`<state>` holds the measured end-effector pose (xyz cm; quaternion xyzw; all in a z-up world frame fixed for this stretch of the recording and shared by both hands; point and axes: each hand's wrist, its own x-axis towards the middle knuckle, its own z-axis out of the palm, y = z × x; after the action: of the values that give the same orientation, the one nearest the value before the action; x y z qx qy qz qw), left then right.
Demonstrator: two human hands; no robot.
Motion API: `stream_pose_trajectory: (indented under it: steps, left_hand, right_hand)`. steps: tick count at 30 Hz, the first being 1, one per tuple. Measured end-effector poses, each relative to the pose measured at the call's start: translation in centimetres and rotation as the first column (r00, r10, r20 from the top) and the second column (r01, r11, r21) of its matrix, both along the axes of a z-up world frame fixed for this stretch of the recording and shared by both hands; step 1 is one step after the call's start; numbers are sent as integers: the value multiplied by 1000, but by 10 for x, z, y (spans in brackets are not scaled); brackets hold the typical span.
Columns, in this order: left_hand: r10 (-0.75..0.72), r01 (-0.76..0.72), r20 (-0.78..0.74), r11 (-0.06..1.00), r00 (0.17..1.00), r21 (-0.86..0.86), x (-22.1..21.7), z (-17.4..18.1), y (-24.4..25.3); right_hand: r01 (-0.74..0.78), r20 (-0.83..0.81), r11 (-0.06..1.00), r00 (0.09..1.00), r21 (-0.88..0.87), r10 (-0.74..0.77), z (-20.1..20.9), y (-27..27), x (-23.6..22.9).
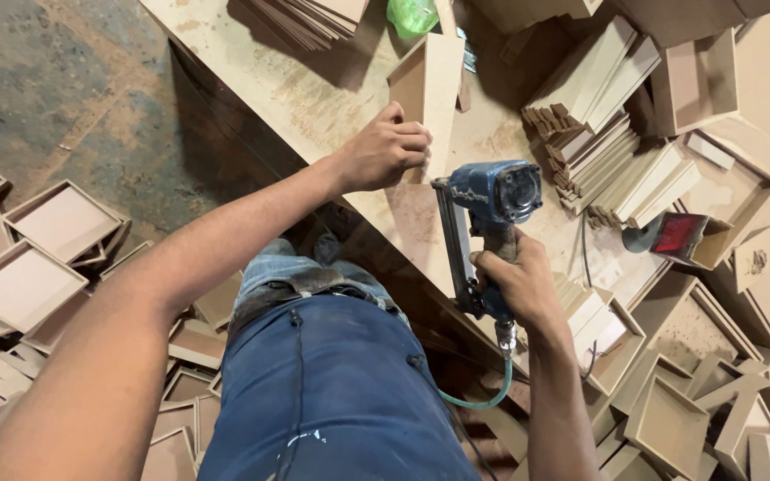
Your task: The person assembles small wooden boxes by hand, aligning pre-cut wooden pieces and using a pneumatic nail gun to fasten them together. The person repeatedly picks up pieces, positions them, and nails the joints, then places completed boxes aside.
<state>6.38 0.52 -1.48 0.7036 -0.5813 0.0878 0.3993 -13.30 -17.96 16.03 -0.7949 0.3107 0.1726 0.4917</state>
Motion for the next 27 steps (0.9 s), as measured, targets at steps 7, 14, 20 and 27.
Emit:
stream_pose_trajectory:
  steps: [7,14,20,27]
  left_hand:
    - [19,-19,-4,1000,1000,9,-1,-1,-1]
    - [44,-45,20,999,999,27,-2,-3,-1]
    - [53,-53,-2,998,999,24,-3,-6,-1]
    - [64,-64,10,998,998,14,-4,-1,-1]
  right_hand:
    - [21,15,999,1000,25,-21,-3,-2,-5]
    - [46,55,998,997,44,-48,-8,-7,-9]
    - [30,4,999,1000,44,-30,-9,-6,-7]
    - [68,80,995,994,77,-74,-13,-16,-14]
